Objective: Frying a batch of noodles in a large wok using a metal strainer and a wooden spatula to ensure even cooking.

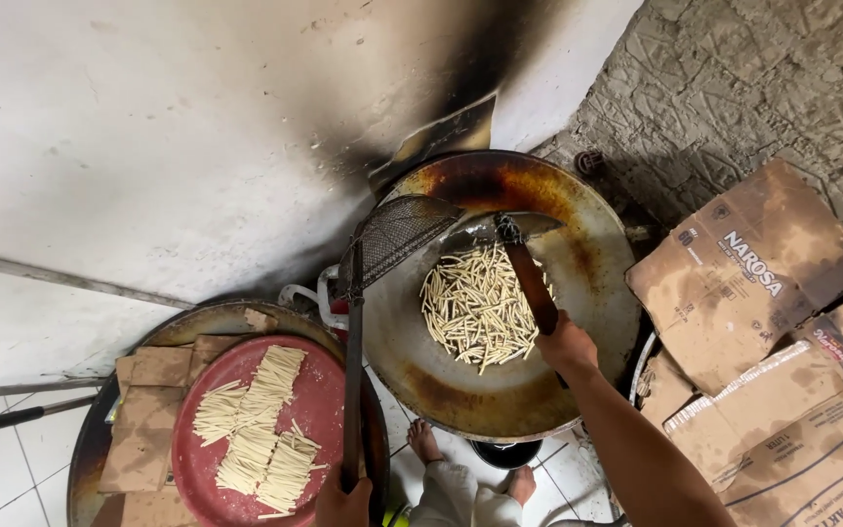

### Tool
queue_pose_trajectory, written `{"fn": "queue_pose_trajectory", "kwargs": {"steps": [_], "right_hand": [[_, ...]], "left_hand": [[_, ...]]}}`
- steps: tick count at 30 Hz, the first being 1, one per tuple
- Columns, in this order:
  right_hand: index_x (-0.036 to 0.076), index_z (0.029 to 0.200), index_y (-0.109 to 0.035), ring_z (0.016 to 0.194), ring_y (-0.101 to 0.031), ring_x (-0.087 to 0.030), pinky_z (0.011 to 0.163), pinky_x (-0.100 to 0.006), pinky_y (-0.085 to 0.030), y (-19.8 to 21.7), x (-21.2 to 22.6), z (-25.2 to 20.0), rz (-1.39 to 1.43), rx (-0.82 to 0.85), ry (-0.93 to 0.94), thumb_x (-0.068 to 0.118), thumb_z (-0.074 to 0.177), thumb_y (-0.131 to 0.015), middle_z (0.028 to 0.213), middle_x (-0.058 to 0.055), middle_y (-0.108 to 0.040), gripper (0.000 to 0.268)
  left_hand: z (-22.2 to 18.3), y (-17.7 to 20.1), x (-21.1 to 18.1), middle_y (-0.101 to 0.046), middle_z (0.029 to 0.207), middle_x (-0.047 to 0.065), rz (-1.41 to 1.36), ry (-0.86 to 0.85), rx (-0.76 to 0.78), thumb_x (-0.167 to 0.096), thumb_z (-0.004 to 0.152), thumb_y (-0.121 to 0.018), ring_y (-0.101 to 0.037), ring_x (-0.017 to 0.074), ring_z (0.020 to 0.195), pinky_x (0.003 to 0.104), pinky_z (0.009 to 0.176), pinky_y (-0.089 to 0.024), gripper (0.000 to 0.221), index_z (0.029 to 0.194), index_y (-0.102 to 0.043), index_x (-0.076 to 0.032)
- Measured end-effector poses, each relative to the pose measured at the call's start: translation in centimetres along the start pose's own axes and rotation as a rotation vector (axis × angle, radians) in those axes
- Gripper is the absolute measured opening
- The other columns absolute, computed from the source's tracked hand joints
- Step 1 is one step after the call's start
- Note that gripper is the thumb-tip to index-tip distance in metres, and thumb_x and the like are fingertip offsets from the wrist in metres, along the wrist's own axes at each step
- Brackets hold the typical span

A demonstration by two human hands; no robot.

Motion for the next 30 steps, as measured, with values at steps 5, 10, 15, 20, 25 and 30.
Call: {"fn": "queue_pose_trajectory", "kwargs": {"steps": [5, 10, 15, 20, 25, 30], "right_hand": [[0.012, 0.137, -0.047, 0.094, -0.073, -0.038, 0.078, -0.05, -0.061, -0.6, -2.6, -5.2, 0.091, -0.053, -0.049, 0.028, 0.091, -0.054, 0.11, -0.017, -0.073, 0.049], [0.013, 0.144, -0.048, 0.099, -0.071, -0.036, 0.083, -0.048, -0.058, -1.0, -7.3, -9.3, 0.283, -0.073, -0.164, 0.029, 0.083, -0.059, 0.115, -0.014, -0.073, 0.064], [0.024, 0.138, -0.056, 0.096, -0.072, -0.033, 0.078, -0.044, -0.054, 1.2, -9.1, -11.5, 0.168, -0.03, -0.193, 0.035, 0.08, -0.058, 0.107, -0.01, -0.077, 0.059], [0.018, 0.124, -0.056, 0.083, -0.068, -0.027, 0.065, -0.04, -0.052, -1.7, -9.8, -8.6, 0.162, 0.025, -0.13, 0.029, 0.08, -0.06, 0.096, -0.008, -0.072, 0.045], [0.013, 0.137, -0.054, 0.073, -0.063, -0.027, 0.059, -0.04, -0.045, -1.3, -9.0, -7.6, 0.238, 0.022, -0.082, 0.03, 0.078, -0.063, 0.088, -0.01, -0.069, 0.063], [0.016, 0.142, -0.05, 0.067, -0.067, -0.024, 0.055, -0.037, -0.05, 1.0, -8.8, -12.8, 0.185, 0.011, -0.126, 0.022, 0.077, -0.06, 0.081, -0.008, -0.072, 0.067]], "left_hand": [[1.5, -0.7, 1.0, -0.078, 0.085, 0.009, 0.013, -0.001, 0.005, -0.023, 0.071, -0.068, -0.071, 0.026, 0.085, 0.037, 0.081, -0.052, 0.031, 0.1, -0.078, -0.017], [2.1, -1.5, 2.1, -0.078, 0.087, 0.014, 0.03, -0.006, -0.043, -0.022, 0.07, -0.068, -0.071, 0.0294, 0.089, 0.039, 0.084, -0.052, 0.036, 0.103, -0.079, -0.014], [1.3, -1.7, 0.6, -0.08, 0.095, 0.013, 0.023, 0.014, 0.033, -0.021, 0.073, -0.067, -0.072, 0.0303, 0.093, 0.041, 0.087, -0.052, 0.039, 0.109, -0.078, -0.013], [0.1, -2.2, -0.7, -0.073, 0.086, 0.013, -0.007, -0.059, 0.024, -0.02, 0.072, -0.064, -0.066, 0.0301, 0.085, 0.041, 0.08, -0.048, 0.03, 0.099, -0.074, -0.01], [-3.1, -1.3, -3.7, -0.074, 0.094, 0.019, -0.103, -0.06, 0.069, -0.017, 0.073, -0.061, -0.066, 0.0326, 0.091, 0.045, 0.084, -0.049, 0.039, 0.106, -0.075, 0.0], [-5.3, -0.2, -4.8, -0.064, 0.083, 0.015, -0.11, -0.073, 0.105, -0.013, 0.079, -0.059, -0.054, 0.0291, 0.079, 0.044, 0.073, -0.041, 0.02, 0.093, -0.067, -0.002]]}}
Point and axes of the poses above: each hand's wrist, its own z-axis towards the middle knuckle, its own y-axis out of the back of the hand, x = y × z, the point moved 7 cm from there along z, towards the middle knuckle
